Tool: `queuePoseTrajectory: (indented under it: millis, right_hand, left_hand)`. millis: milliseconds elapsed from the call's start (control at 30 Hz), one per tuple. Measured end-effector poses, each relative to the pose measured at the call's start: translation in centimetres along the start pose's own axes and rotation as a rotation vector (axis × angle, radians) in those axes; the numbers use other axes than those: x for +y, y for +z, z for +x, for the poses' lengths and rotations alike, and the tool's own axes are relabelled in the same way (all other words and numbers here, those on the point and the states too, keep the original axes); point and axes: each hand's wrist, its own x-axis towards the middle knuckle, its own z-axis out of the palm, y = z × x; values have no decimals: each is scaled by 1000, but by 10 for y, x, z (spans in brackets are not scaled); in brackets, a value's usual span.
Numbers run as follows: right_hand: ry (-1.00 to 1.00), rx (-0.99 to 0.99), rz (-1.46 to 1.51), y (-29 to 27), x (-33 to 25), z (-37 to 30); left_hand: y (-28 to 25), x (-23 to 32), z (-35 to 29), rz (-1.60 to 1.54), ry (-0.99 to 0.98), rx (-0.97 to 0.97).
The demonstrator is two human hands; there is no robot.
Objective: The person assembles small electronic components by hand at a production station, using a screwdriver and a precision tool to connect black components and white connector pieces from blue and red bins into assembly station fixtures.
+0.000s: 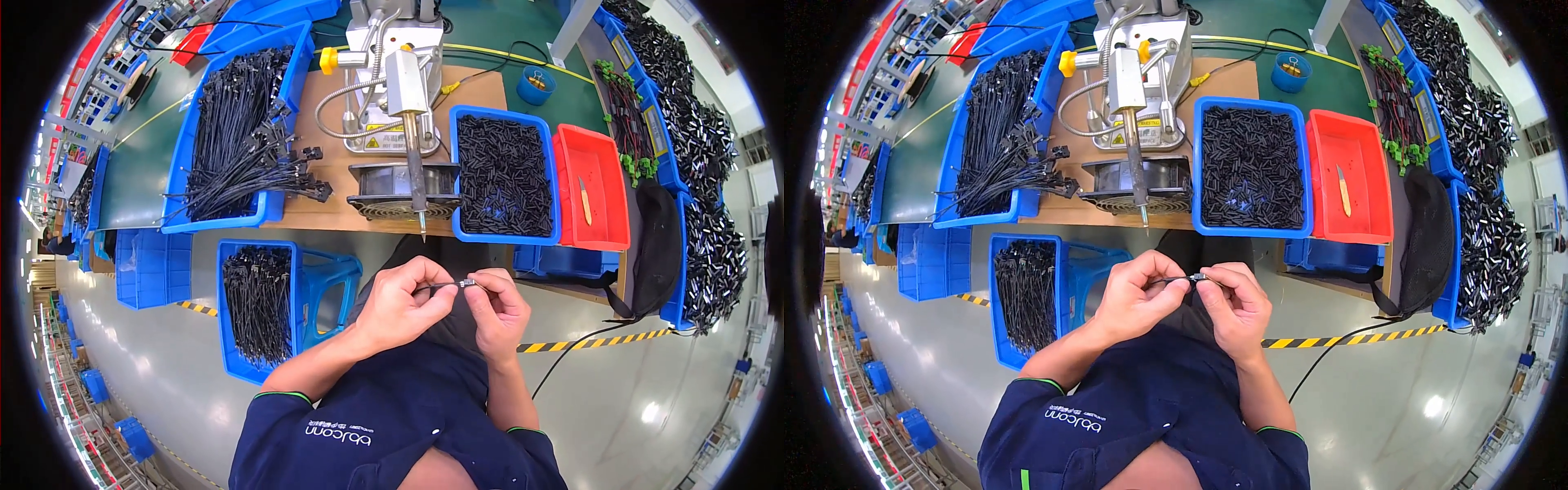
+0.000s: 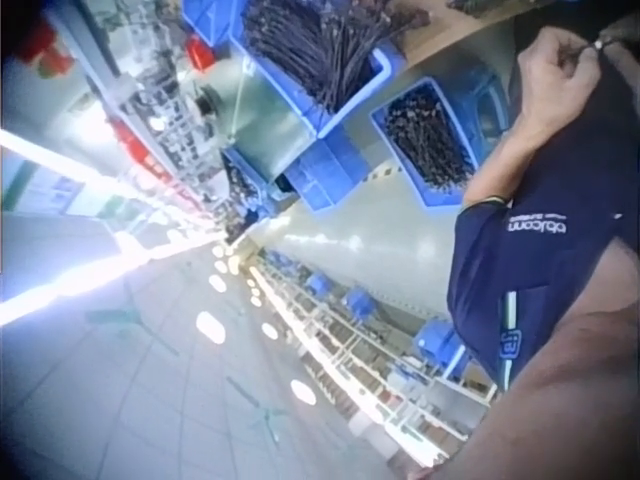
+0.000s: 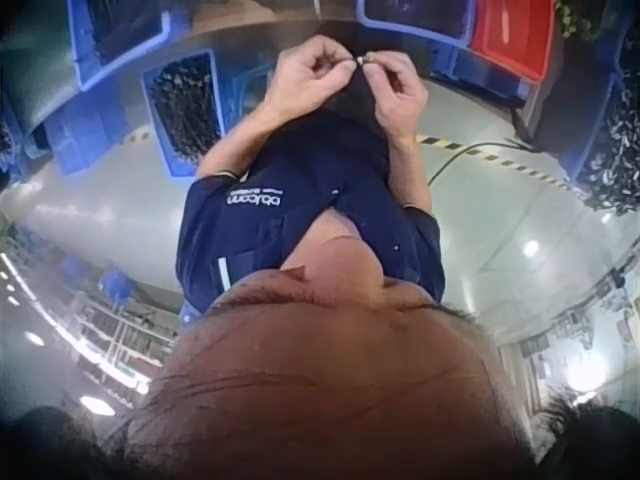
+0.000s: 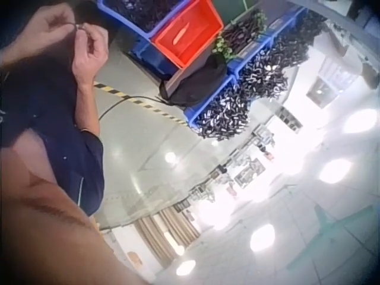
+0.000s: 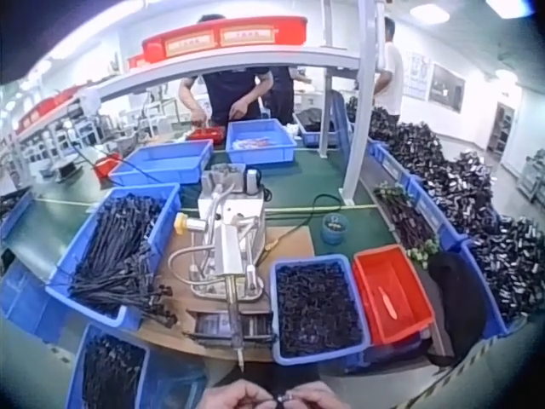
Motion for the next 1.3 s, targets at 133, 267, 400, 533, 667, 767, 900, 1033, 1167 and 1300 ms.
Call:
queuePoseTrajectory:
  millis: [133, 267, 400, 533, 667, 767, 900, 1033, 1167, 1300]
  right_hand:
    - [14, 9, 4, 2, 4, 0]
    - [28, 3, 44, 6, 6, 1]
    - [66, -20, 62, 5, 8, 1]
    - [115, -13, 66, 8, 6, 2]
    - [115, -49, 82, 8, 8, 0]
    - [188, -22, 104, 9, 0, -1]
    - [150, 15, -2, 5, -11, 4]
    - [-48, -67, -310, 6, -23, 10]
    - [-379, -95, -552, 24, -34, 34]
    - [-476, -100, -523, 36, -31, 39]
  left_hand:
    - [0, -9, 2, -86, -56, -19]
    - [-3, -11, 4, -159, -122, -29]
    - [-6, -14, 5, -145, -111, -23]
    - [-9, -16, 6, -117, -105, -30]
    - [-11, -17, 6, -145, -99, -25]
    - [-19, -9, 7, -69, -60, -12]
    - [-24, 0, 8, -43, -3, 84]
    - [-32, 10, 8, 35, 77, 95]
    - [-36, 18, 9, 128, 156, 120]
    - [-38, 22, 10, 159, 181, 129]
